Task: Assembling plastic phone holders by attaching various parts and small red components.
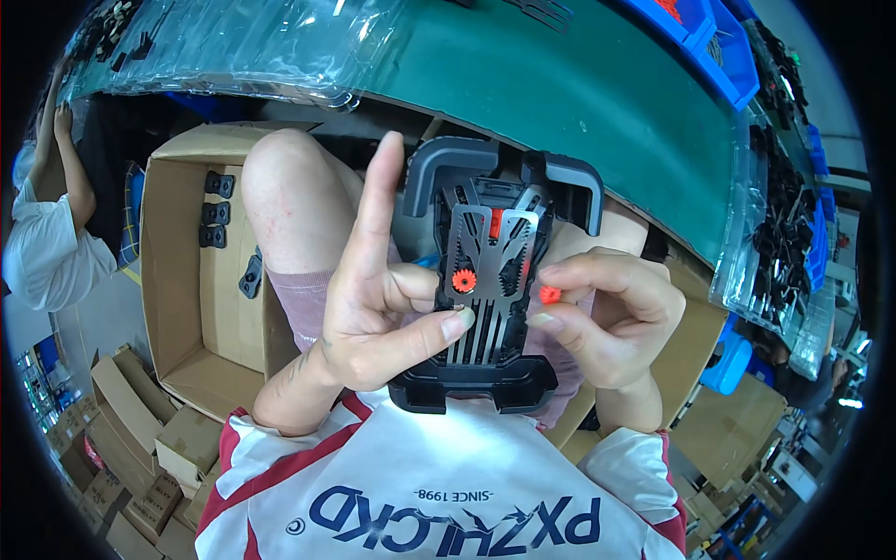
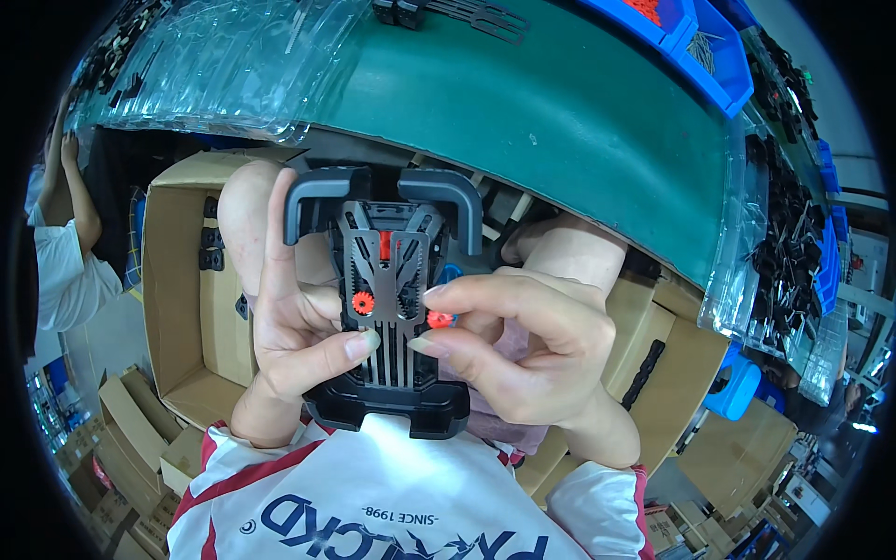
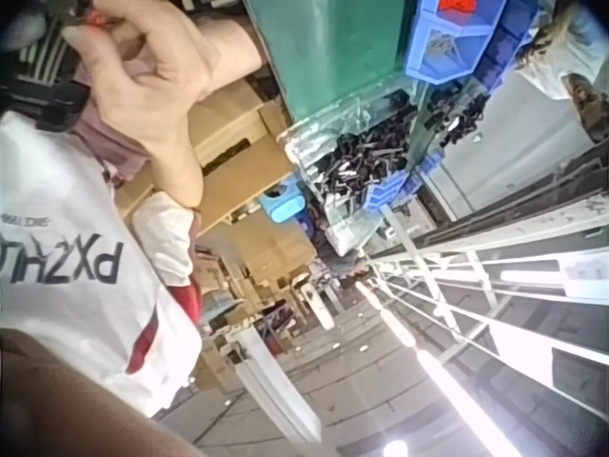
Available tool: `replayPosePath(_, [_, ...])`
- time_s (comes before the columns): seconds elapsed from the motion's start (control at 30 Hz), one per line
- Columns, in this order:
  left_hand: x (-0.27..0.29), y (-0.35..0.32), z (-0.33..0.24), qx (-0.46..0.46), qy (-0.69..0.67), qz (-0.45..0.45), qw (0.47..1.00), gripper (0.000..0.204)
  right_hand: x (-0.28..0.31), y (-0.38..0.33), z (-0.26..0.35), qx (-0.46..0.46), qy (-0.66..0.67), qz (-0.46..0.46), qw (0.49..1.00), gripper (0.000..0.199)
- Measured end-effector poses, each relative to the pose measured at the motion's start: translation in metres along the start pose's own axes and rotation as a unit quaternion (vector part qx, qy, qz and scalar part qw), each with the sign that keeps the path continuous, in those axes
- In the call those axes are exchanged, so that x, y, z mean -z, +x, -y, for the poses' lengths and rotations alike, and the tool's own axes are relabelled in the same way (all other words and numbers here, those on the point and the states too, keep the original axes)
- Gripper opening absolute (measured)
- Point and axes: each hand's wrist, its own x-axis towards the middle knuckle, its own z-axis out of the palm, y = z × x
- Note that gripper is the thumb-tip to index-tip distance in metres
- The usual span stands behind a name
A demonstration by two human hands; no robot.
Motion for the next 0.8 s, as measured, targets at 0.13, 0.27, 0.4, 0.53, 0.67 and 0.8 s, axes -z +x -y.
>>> replayPosePath(0.13, [0.003, -0.002, 0.000, 0.026, 0.005, -0.006, 1.000, 0.101, -0.004, 0.001, 0.002, 0.051, -0.045, 0.012, 0.998, 0.028])
replayPosePath(0.27, [0.006, -0.002, 0.002, 0.035, 0.015, 0.003, 0.999, 0.103, -0.005, 0.002, 0.005, 0.070, -0.085, 0.005, 0.994, 0.026])
replayPosePath(0.4, [0.006, -0.001, 0.003, -0.009, 0.017, 0.012, 1.000, 0.098, -0.003, 0.002, 0.005, 0.072, -0.128, 0.011, 0.989, 0.026])
replayPosePath(0.53, [0.009, 0.000, 0.004, -0.017, 0.021, 0.035, 0.999, 0.098, -0.005, 0.003, 0.002, 0.101, -0.159, 0.028, 0.982, 0.025])
replayPosePath(0.67, [0.009, 0.000, 0.007, -0.024, 0.024, 0.032, 0.999, 0.098, -0.006, 0.007, -0.006, 0.125, -0.186, 0.047, 0.973, 0.025])
replayPosePath(0.8, [0.008, 0.000, 0.009, -0.031, 0.016, 0.024, 0.999, 0.098, -0.011, 0.006, -0.002, 0.092, -0.178, 0.037, 0.979, 0.025])
